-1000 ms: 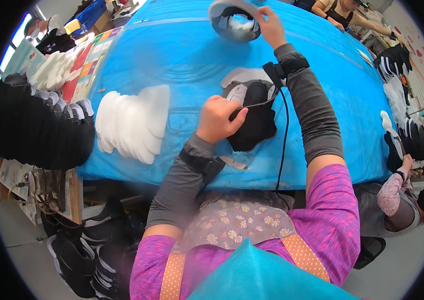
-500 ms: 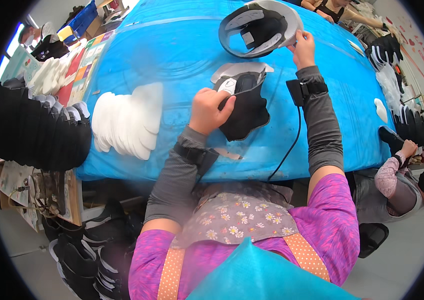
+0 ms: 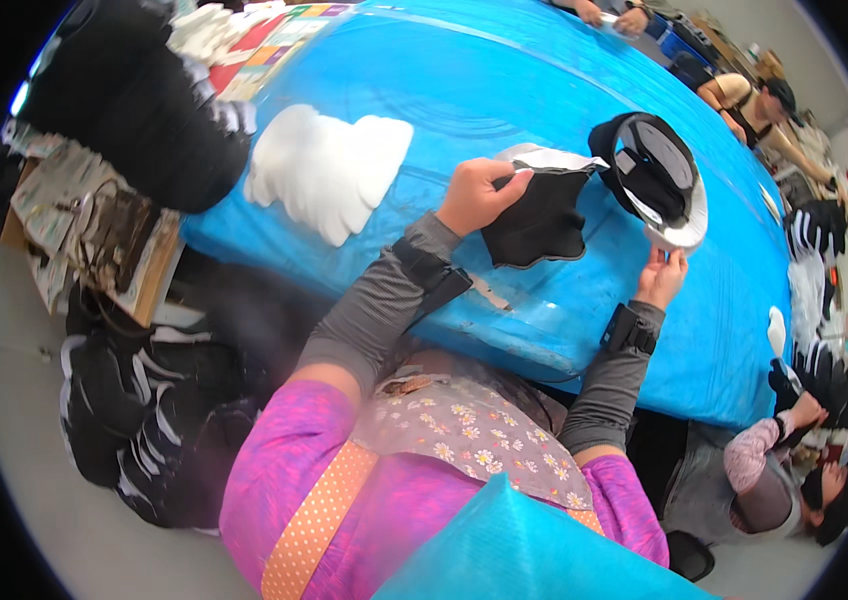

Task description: The worker is assembling the internal components and upper parts of a shoe at a manufacturing station.

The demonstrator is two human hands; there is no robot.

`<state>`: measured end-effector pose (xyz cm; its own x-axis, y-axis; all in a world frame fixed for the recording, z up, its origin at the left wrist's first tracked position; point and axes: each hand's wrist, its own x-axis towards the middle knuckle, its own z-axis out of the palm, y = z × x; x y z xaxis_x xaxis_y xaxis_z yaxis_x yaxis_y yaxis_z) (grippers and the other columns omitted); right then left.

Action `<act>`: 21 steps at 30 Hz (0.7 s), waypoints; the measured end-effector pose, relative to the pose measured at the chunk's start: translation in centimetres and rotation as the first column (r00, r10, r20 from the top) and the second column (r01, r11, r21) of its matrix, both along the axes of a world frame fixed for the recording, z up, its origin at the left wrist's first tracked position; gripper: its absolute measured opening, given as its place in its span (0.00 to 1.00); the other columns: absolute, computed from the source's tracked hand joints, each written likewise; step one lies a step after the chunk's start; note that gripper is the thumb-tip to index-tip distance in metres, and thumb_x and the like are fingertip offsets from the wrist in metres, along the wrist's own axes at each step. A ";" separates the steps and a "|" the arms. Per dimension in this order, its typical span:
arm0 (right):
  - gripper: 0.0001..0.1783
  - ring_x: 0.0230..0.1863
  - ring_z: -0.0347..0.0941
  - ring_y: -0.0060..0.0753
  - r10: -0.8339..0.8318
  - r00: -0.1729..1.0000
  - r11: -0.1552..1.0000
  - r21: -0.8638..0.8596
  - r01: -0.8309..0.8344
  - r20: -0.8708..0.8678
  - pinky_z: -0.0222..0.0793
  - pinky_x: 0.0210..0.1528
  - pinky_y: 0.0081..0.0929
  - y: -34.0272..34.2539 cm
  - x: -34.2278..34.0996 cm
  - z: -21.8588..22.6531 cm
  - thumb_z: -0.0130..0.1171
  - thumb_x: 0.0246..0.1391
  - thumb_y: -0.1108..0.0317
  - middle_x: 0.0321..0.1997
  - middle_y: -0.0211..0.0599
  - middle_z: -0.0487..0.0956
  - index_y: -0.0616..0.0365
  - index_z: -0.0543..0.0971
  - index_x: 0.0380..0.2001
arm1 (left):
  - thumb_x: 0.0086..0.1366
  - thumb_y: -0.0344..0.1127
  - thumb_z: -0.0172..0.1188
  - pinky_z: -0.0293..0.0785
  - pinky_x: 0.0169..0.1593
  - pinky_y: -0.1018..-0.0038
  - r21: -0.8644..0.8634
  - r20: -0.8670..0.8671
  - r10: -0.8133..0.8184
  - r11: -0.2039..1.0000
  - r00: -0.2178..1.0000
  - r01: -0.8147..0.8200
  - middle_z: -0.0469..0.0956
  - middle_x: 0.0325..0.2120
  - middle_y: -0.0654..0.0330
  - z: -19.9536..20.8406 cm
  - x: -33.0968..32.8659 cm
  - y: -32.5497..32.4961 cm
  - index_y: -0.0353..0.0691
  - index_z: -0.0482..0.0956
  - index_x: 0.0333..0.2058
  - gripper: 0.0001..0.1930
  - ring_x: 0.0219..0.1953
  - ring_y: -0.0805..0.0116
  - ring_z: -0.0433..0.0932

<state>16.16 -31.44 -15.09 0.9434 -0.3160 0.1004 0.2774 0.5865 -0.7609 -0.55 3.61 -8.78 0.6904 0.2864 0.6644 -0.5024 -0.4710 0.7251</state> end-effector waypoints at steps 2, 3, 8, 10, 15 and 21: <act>0.13 0.53 0.74 0.50 0.035 0.999 0.999 -0.004 -0.035 0.012 0.76 0.57 0.48 -0.7 -0.4 -0.2 0.45 0.70 0.68 0.55 0.50 0.72 0.66 0.66 0.51 | 0.65 0.39 0.62 0.59 0.23 0.72 -0.120 -0.041 -0.008 0.993 0.999 0.003 0.67 0.13 0.61 1.1 -1.2 0.4 0.33 0.77 0.20 0.17 0.19 0.77 0.64; 0.15 0.56 0.73 0.49 0.050 0.998 0.999 -0.002 -0.050 0.028 0.75 0.59 0.46 -0.8 -0.7 -0.1 0.44 0.70 0.68 0.57 0.50 0.72 0.66 0.66 0.53 | 0.66 0.38 0.62 0.60 0.24 0.73 -0.273 -0.049 0.005 0.962 0.999 -0.018 0.69 0.13 0.64 1.8 -2.1 1.2 0.33 0.77 0.21 0.17 0.20 0.79 0.65; 0.16 0.58 0.73 0.40 0.280 0.956 0.955 0.073 -0.286 0.084 0.74 0.60 0.38 -0.9 -0.2 -1.4 0.41 0.71 0.68 0.60 0.48 0.73 0.66 0.67 0.56 | 0.73 0.42 0.52 0.73 0.37 0.77 -0.840 0.194 0.140 0.535 0.971 0.091 0.81 0.33 0.64 5.7 -7.0 6.6 0.35 0.81 0.40 0.15 0.31 0.78 0.76; 0.16 0.56 0.75 0.39 0.517 0.854 0.827 0.220 -0.517 0.063 0.76 0.58 0.36 -0.7 0.2 -2.8 0.42 0.71 0.69 0.57 0.47 0.75 0.67 0.69 0.54 | 0.74 0.47 0.44 0.77 0.42 0.67 -0.920 0.315 0.148 0.292 0.938 0.263 0.77 0.29 0.62 5.7 -8.8 10.9 0.38 0.78 0.41 0.19 0.32 0.68 0.77; 0.15 0.48 0.79 0.32 0.766 0.589 0.628 0.105 -0.771 -0.255 0.80 0.46 0.26 6.3 -4.1 -1.3 0.44 0.70 0.66 0.50 0.41 0.79 0.67 0.72 0.50 | 0.72 0.44 0.45 0.70 0.51 0.64 -0.324 0.322 0.399 0.899 0.858 -0.296 0.62 0.28 0.64 5.1 -17.2 21.9 0.44 0.68 0.36 0.11 0.34 0.69 0.66; 0.16 0.35 0.80 0.31 0.688 0.514 0.519 -0.147 -0.842 -0.512 0.79 0.33 0.25 7.5 -7.0 2.2 0.46 0.70 0.61 0.40 0.42 0.81 0.65 0.73 0.45 | 0.70 0.43 0.51 0.57 0.68 0.56 -0.069 0.260 0.548 0.832 0.795 -0.551 0.65 0.63 0.54 10.0 -21.5 24.3 0.38 0.64 0.63 0.26 0.64 0.61 0.64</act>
